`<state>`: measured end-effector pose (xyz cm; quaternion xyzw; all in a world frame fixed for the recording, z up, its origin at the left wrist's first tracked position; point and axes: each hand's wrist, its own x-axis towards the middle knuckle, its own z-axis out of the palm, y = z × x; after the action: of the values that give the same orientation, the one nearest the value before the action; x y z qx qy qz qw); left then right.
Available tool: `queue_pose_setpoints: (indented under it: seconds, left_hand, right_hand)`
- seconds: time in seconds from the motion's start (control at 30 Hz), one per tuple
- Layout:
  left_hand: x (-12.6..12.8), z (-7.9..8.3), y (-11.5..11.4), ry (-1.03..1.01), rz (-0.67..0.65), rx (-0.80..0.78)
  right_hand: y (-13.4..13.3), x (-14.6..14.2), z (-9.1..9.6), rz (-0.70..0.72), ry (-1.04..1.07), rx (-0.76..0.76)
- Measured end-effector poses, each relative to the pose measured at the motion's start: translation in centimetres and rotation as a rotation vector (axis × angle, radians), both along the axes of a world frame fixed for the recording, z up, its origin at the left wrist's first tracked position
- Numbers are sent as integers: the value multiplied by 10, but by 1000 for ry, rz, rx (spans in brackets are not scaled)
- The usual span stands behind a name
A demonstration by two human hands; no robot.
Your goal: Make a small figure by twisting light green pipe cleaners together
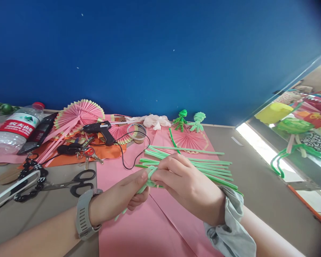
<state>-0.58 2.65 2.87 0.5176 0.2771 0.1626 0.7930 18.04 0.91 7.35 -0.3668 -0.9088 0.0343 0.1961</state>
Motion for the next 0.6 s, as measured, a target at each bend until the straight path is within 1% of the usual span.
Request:
queue_pose_setpoints:
  seconds: [0.13,0.27,0.33,0.47,0.53,0.6]
  left_hand:
    - [-2,-1,4,97,-44,-54]
    - [-4,-1,7,154,-122,-197]
    - [-4,0,9,137,-160,-250]
    - [-5,3,10,47,-146,-348]
    - [-6,4,11,-4,-153,-417]
    - [-6,5,12,-46,-173,-486]
  right_hand:
    - [-2,0,4,27,-156,23]
    - [-4,-2,6,70,-222,79]
    - [-5,-3,6,76,-246,113]
    - [-5,-3,5,47,-291,189]
    - [-5,-2,5,42,-269,208]
    - [-4,1,5,57,-196,187]
